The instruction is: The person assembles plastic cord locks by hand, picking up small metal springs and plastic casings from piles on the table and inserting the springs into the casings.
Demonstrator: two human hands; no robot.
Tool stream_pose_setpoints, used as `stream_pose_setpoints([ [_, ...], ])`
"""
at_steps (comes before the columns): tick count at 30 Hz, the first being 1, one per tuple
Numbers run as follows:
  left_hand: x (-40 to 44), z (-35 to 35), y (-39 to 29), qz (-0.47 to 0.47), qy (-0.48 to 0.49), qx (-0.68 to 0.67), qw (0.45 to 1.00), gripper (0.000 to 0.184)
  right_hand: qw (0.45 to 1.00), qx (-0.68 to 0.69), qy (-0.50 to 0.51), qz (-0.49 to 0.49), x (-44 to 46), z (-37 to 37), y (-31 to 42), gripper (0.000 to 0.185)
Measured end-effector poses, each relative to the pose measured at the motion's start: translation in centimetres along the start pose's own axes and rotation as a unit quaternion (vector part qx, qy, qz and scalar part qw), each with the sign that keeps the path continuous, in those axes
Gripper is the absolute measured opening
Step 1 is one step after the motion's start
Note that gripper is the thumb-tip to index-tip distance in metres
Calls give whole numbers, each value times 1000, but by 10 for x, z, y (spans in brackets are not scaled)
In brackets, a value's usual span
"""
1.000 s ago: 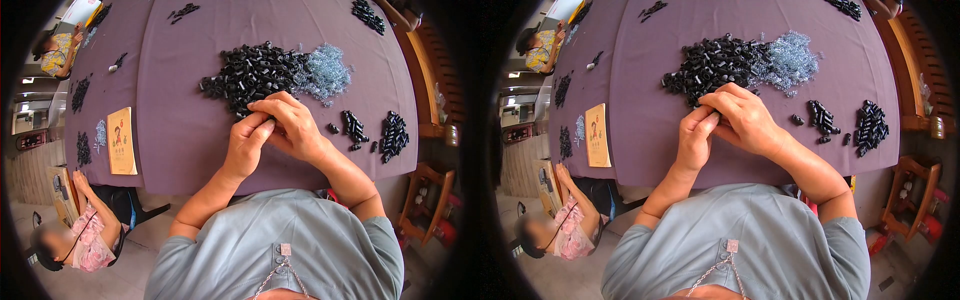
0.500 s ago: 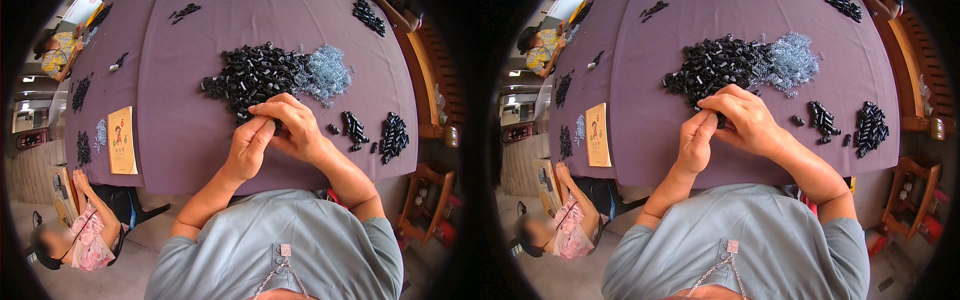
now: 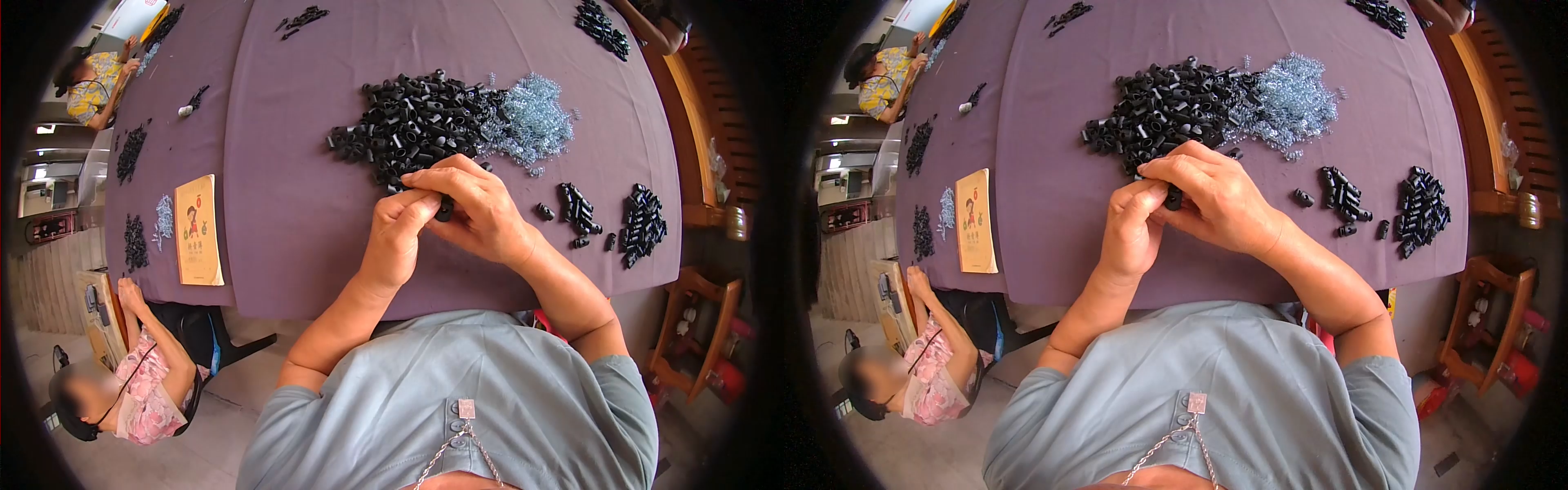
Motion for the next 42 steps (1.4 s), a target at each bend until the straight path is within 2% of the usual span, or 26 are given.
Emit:
stream_pose_setpoints([
  [5, -1, -3, -5, 17, -24, 36, 999, 27, 999, 13, 14, -27, -1, -2, -1, 50],
  [9, -1, -9, -13, -36, 4, 80, 996, 24, 999, 11, 16, -38, 0, 0, 0, 48],
  [12, -2, -17, -19, -50, 2, 133, 990, 21, 996, -4, -45, 73, 5, 4, 1, 48],
  [17, -3, -13, -15, -50, 13, 164, 985, 20, 996, -28, -30, 79, 2, 4, 2, 46],
  [24, -3, -12, -13, -54, 12, 154, 987, 21, 996, -38, -27, 79, 1, 3, 2, 45],
  [29, -2, -15, -13, -58, -14, 117, 991, 21, 999, -20, -27, 43, 2, 2, 2, 48],
  [33, -2, -15, -11, -60, 7, 108, 992, 20, 999, -22, -30, 22, 3, 4, 2, 51],
  [42, 1, -14, -9, -39, -12, 67, 997, 21, 1000, -22, -14, 5, 0, 1, -1, 55],
])
Point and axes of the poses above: each hand's wrist, its own x-axis towards the middle knuckle, its own z-axis out of the back of the hand, y = z × x, the point moved 4 cm from there along x, towards the middle knuckle, and after that the axes turned 5 degrees about x, right-handed, at the moved point
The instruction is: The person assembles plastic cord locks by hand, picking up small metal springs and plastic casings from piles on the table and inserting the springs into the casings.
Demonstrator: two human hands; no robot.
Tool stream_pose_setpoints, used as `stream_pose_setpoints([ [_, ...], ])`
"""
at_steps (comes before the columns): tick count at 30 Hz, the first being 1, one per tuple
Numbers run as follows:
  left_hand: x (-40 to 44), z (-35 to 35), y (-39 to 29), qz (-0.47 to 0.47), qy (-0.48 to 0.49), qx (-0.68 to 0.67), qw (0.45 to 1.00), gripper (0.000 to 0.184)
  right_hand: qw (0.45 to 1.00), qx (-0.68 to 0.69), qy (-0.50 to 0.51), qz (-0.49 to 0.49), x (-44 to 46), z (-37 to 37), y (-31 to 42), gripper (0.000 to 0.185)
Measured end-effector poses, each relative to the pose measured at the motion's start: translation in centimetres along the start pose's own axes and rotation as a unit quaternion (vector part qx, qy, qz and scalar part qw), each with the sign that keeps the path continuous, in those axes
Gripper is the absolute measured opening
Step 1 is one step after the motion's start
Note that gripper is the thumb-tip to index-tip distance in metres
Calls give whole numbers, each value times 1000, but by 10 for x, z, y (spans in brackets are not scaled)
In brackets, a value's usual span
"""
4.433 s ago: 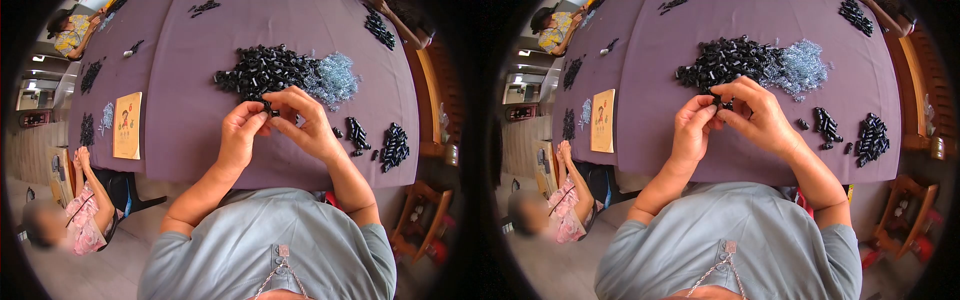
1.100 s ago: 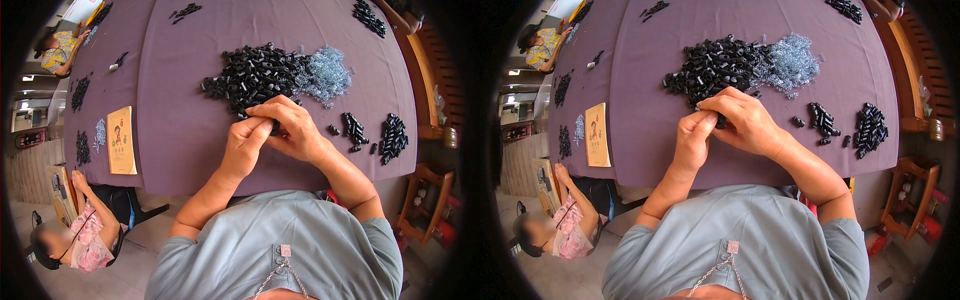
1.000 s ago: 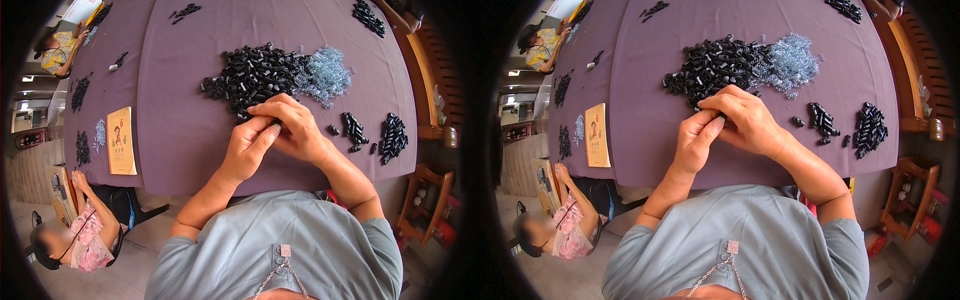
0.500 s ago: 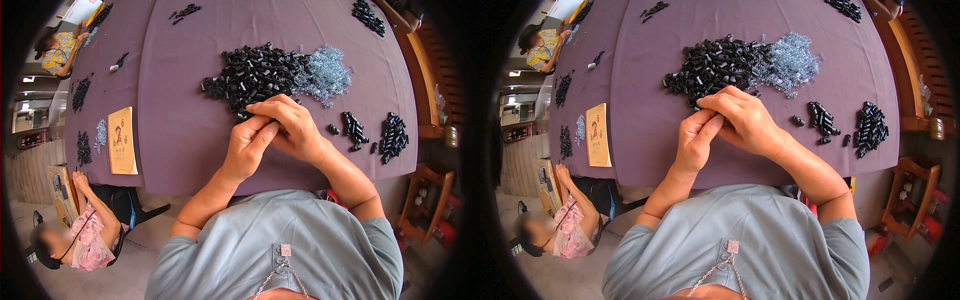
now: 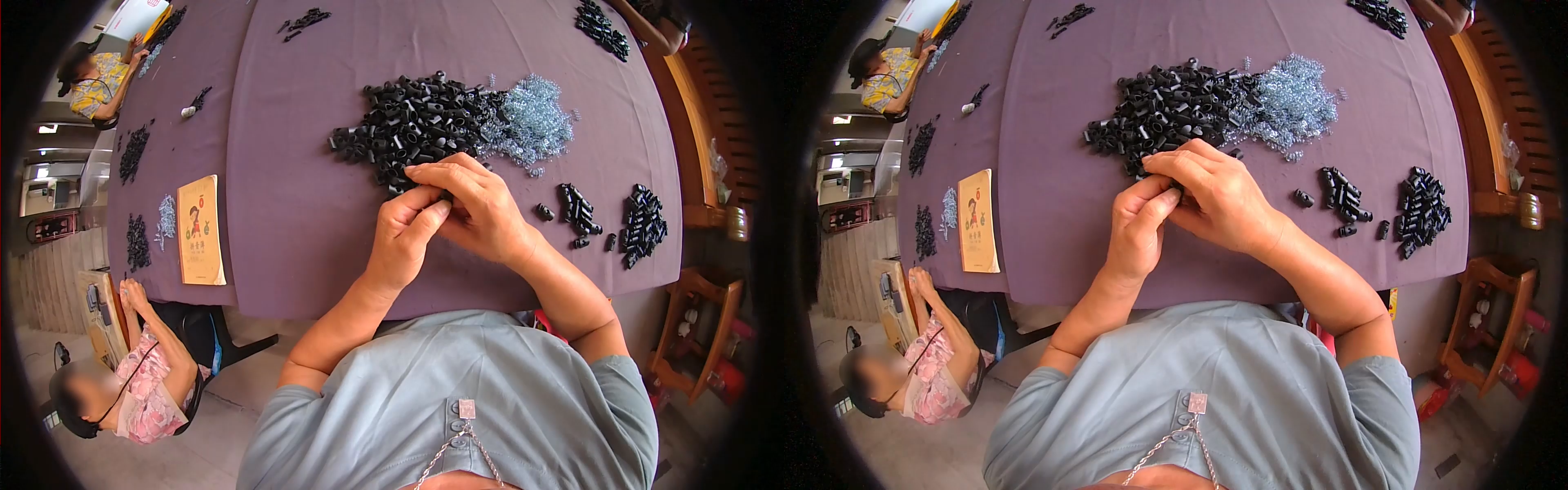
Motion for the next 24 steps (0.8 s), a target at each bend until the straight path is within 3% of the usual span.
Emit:
stream_pose_setpoints([
  [6, 0, 0, 2, 1, -8, 10, 1000, 21, 999, -11, -24, 41, 3, 1, 2, 53],
  [24, -1, 9, 13, 48, -10, 20, 999, 25, 1000, -16, 18, 14, -1, -3, -1, 56],
])
Point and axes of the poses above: each hand's wrist, its own x-axis towards the middle knuckle, its own z-axis out of the back of the hand, y = z × x, the point moved 4 cm from there along x, towards the middle knuckle, and after that the axes turned 5 degrees about x, right-handed, at the moved point
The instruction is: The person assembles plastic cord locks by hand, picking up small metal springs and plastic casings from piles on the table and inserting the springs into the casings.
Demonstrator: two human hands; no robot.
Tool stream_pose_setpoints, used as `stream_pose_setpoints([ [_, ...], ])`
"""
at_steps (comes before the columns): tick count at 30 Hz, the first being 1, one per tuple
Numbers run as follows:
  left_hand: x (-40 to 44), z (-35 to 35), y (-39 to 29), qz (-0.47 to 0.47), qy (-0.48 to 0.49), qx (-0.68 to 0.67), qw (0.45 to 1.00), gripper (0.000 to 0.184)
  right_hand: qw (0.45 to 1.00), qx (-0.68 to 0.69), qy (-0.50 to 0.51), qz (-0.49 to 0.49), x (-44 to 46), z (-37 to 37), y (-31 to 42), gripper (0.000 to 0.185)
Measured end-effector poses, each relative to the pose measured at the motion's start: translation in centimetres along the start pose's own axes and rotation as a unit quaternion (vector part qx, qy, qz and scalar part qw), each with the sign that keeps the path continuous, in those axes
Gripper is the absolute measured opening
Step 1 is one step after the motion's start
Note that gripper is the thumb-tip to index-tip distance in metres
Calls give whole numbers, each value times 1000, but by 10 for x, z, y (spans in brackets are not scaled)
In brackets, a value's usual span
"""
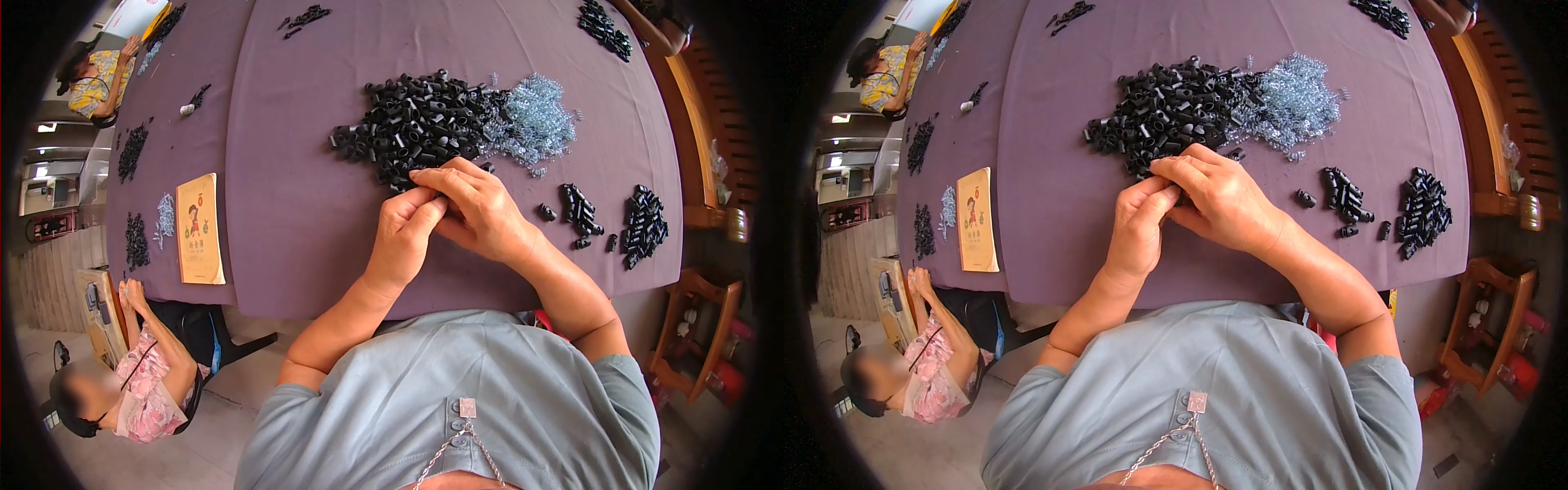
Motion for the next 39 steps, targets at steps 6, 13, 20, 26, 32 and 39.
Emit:
stream_pose_setpoints([
  [6, 2, -4, -19, -12, 48, 22, 999, 27, 999, 16, -30, 4, 3, 4, 2, 54],
  [13, 0, -5, -11, -19, 6, 37, 999, 25, 1000, 24, -19, 7, -2, 2, -3, 52],
  [20, 0, -3, -7, -6, -14, 40, 999, 22, 1000, 6, -6, -1, -1, 1, -1, 55],
  [26, -1, 1, -1, 15, -3, 55, 998, 24, 1000, 1, 8, -19, -2, 0, -2, 55],
  [32, 4, -5, -9, -4, -6, 20, 1000, 25, 998, 31, -1, -49, 0, 1, -2, 53],
  [39, 1, -2, -6, -6, 0, 12, 1000, 25, 999, 41, -13, -27, -2, -4, -4, 52],
])
Point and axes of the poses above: each hand's wrist, its own x-axis towards the middle knuckle, its own z-axis out of the back of the hand, y = z × x, the point moved 4 cm from there along x, towards the middle knuckle, and after that the axes turned 5 degrees about x, right-handed, at the moved point
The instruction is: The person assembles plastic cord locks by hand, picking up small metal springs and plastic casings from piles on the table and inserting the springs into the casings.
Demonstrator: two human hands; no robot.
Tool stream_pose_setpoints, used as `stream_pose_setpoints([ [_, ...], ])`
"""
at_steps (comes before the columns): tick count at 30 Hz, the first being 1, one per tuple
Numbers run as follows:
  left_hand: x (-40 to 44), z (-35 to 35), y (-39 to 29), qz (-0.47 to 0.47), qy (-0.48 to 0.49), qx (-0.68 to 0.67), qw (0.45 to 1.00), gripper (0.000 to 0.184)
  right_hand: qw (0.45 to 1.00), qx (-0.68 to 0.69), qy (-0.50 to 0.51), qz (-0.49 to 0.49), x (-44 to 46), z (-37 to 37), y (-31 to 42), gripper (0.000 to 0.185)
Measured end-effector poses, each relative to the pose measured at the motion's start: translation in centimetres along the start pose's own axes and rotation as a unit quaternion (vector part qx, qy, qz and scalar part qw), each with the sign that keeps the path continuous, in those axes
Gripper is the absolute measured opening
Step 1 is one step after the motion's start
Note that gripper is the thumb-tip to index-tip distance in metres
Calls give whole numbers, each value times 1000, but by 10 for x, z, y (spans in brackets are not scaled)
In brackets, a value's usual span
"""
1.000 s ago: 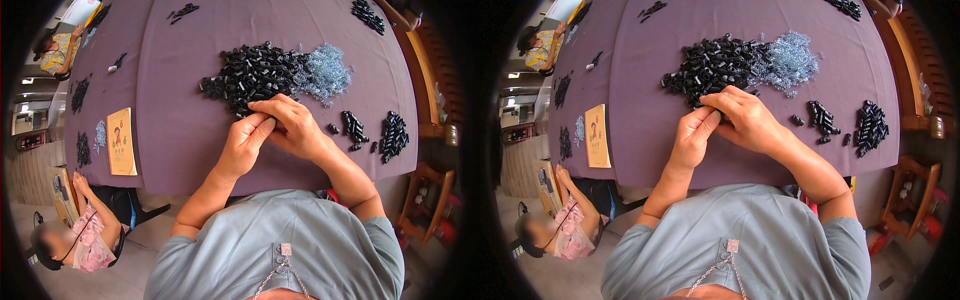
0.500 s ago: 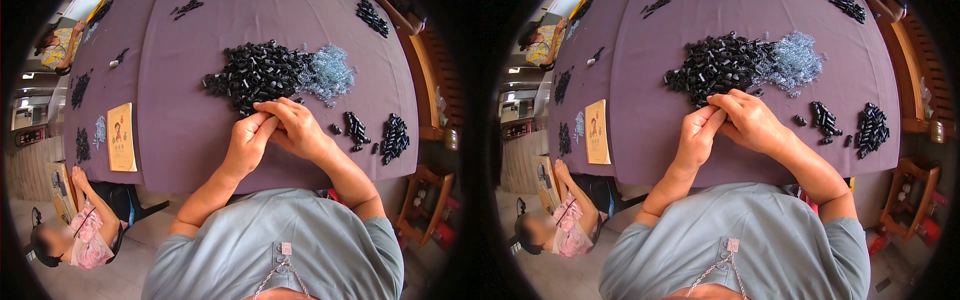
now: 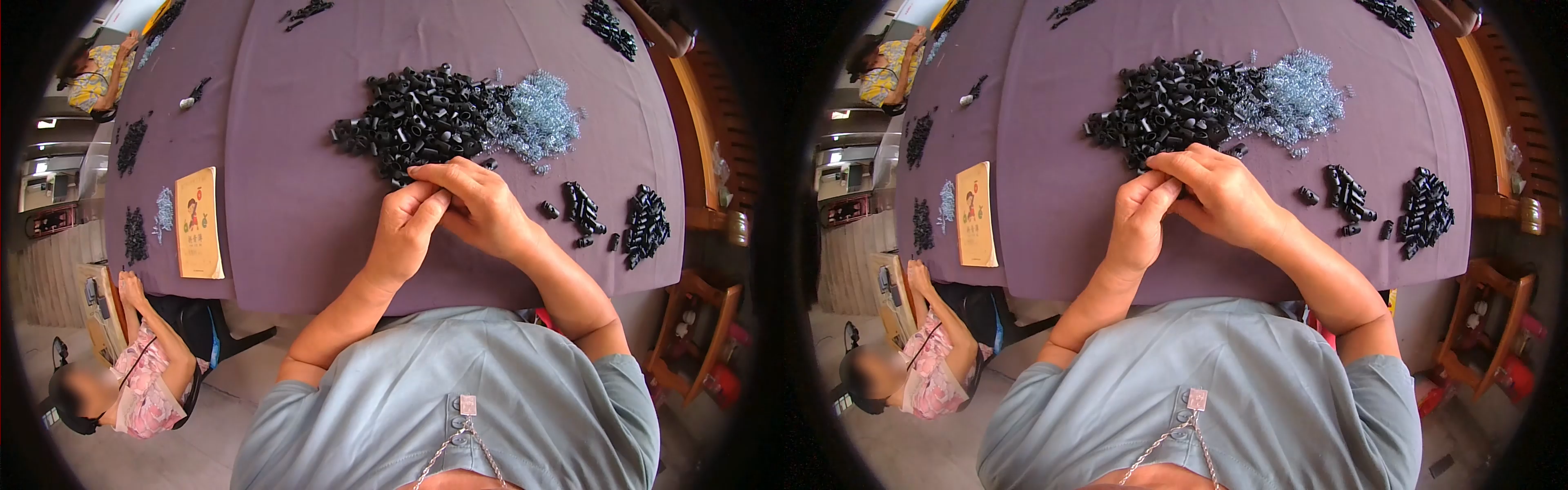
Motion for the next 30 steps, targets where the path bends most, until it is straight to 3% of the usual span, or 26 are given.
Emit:
stream_pose_setpoints([
  [11, 0, 3, 9, -1, -36, 9, 999, 22, 1000, -25, 8, 5, -1, -1, 3, 56],
  [17, -1, -7, -8, -53, -18, 36, 998, 22, 1000, -7, -6, 1, 0, 3, 5, 54],
  [30, -3, -2, 0, -74, 0, 8, 997, 24, 997, 4, -62, 36, 0, 2, 10, 59],
])
Point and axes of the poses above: each hand's wrist, its own x-axis towards the middle knuckle, its own z-axis out of the back of the hand, y = z × x, the point moved 4 cm from there along x, towards the middle knuckle, and after that the axes turned 5 degrees about x, right-handed, at the moved point
